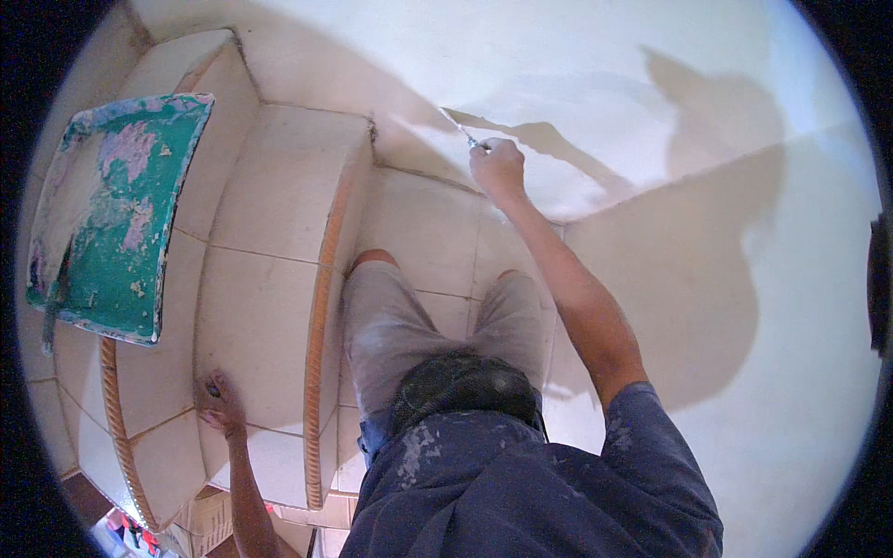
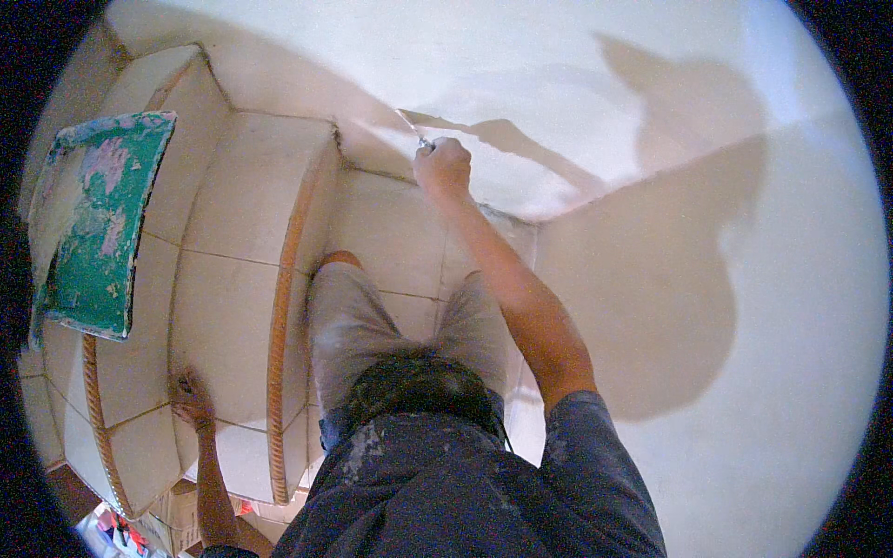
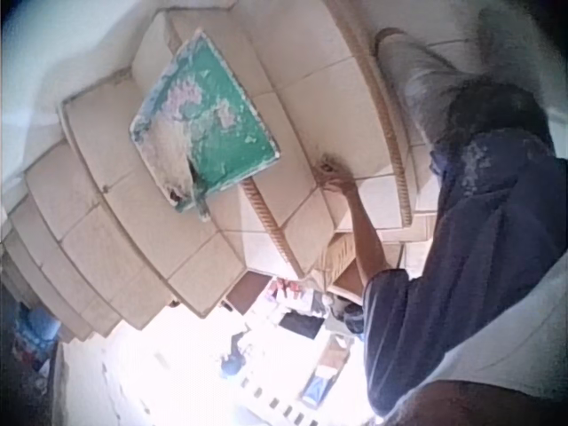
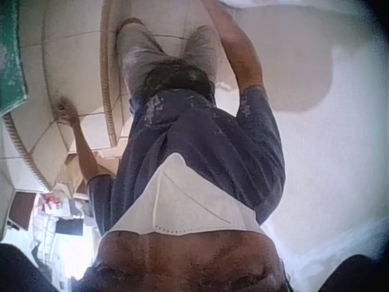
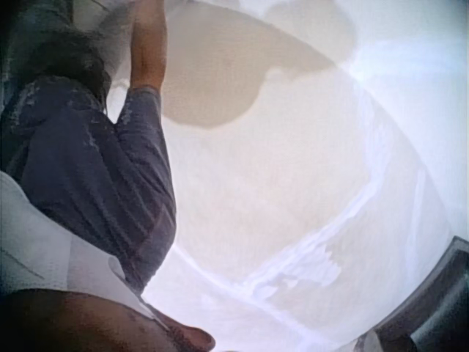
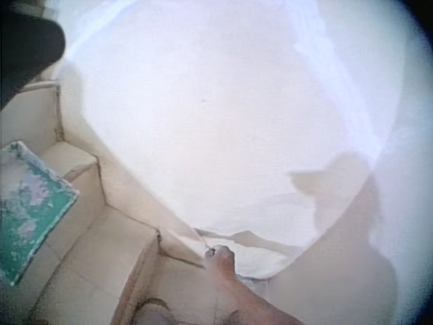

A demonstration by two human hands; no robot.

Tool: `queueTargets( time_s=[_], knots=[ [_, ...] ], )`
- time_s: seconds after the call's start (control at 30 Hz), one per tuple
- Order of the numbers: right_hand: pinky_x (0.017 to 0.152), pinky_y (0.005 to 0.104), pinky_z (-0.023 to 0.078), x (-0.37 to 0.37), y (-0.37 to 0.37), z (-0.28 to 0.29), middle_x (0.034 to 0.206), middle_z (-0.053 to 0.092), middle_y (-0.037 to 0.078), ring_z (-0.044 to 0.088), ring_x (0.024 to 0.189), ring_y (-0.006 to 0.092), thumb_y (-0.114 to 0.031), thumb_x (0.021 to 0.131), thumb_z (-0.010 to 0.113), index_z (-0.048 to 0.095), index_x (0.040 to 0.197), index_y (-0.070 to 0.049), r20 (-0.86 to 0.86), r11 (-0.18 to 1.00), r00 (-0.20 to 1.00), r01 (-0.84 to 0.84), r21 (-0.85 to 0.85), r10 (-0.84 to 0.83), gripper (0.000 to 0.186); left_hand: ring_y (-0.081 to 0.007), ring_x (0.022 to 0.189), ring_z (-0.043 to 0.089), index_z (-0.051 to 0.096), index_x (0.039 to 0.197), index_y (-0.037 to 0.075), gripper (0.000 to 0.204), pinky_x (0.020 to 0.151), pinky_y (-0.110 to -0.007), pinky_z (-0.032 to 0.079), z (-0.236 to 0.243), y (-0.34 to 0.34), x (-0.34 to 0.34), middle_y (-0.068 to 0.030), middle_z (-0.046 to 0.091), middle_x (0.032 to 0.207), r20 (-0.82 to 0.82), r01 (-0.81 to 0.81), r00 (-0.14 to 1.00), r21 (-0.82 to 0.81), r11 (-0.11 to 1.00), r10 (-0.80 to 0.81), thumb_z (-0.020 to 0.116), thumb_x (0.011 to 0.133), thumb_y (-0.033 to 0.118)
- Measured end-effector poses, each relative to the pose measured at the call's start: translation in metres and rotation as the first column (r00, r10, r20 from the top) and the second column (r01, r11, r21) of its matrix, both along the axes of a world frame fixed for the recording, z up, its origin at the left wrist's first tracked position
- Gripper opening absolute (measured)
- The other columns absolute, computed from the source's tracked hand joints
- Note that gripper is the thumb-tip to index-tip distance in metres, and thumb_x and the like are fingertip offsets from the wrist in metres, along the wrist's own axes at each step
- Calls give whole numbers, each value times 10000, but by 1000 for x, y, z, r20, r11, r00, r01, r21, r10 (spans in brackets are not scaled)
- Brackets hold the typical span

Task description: The person applies patching compound to a wall using a putty knife. They pick up the compound from a tray and spread it over cracks and holes in the wall surface.

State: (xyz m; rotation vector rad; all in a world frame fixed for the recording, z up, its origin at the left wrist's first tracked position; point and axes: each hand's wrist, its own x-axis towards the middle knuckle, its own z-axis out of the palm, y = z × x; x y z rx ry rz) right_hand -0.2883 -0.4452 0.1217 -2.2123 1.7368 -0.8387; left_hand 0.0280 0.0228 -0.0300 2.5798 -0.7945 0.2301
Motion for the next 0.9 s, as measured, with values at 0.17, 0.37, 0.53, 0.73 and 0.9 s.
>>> queueTargets(
  time_s=[0.17, 0.37, 0.53, 0.73, 0.9],
  knots=[
    [650, 449, 468, -33, -10, 34, 656, 586, 240, 594, 648, 381, -208, 726, 553, 615, 639, 28, 26, 1000, 1000, -5, -25, 6, 258, -373, 692, 516, 558, 861, -46, 409, 639, -446, 400, 19, -16, -13, -220, 578, 771, -89, 5, 996, -14, 1000, -6, 535, 851, 362],
    [728, 423, 459, -62, -5, 86, 765, 605, 259, 604, 751, 371, -200, 750, 528, 644, 796, 34, -18, 998, 1000, 12, 54, -11, 265, -414, 775, 527, 555, 915, -67, 447, 691, -478, 394, 24, -19, -16, -253, 578, 845, -115, -7, 993, -11, 1000, 6, 520, 856, 374],
    [714, 404, 472, -62, 28, 79, 764, 615, 230, 615, 740, 347, -203, 751, 535, 647, 842, 14, 82, 1000, 997, -7, -30, 9, 261, -405, 838, 539, 559, 975, -69, 452, 732, -473, 400, 16, -7, -7, -260, 580, 935, -90, -36, 995, 31, 999, 38, 512, 862, 367],
    [688, 420, 472, -54, 28, -34, 755, 611, 217, 609, 715, 355, -193, 750, 539, 634, 825, 2, 63, 997, 996, -64, 53, 61, 230, -361, 746, 536, 563, 999, -48, 426, 677, -435, 408, 14, -16, -9, -229, 589, 862, 111, 69, 992, -48, 996, -64, 501, 880, 356],
    [712, 447, 465, -36, 13, -54, 780, 608, 229, 594, 738, 383, -193, 757, 541, 617, 765, 14, 44, 992, 999, 6, 126, -12, 221, -357, 876, 559, 553, 1051, -52, 442, 774, -407, 429, 38, -29, -22, -229, 593, 999, -129, -62, 988, 138, 989, 80, 516, 873, 350]
  ],
)
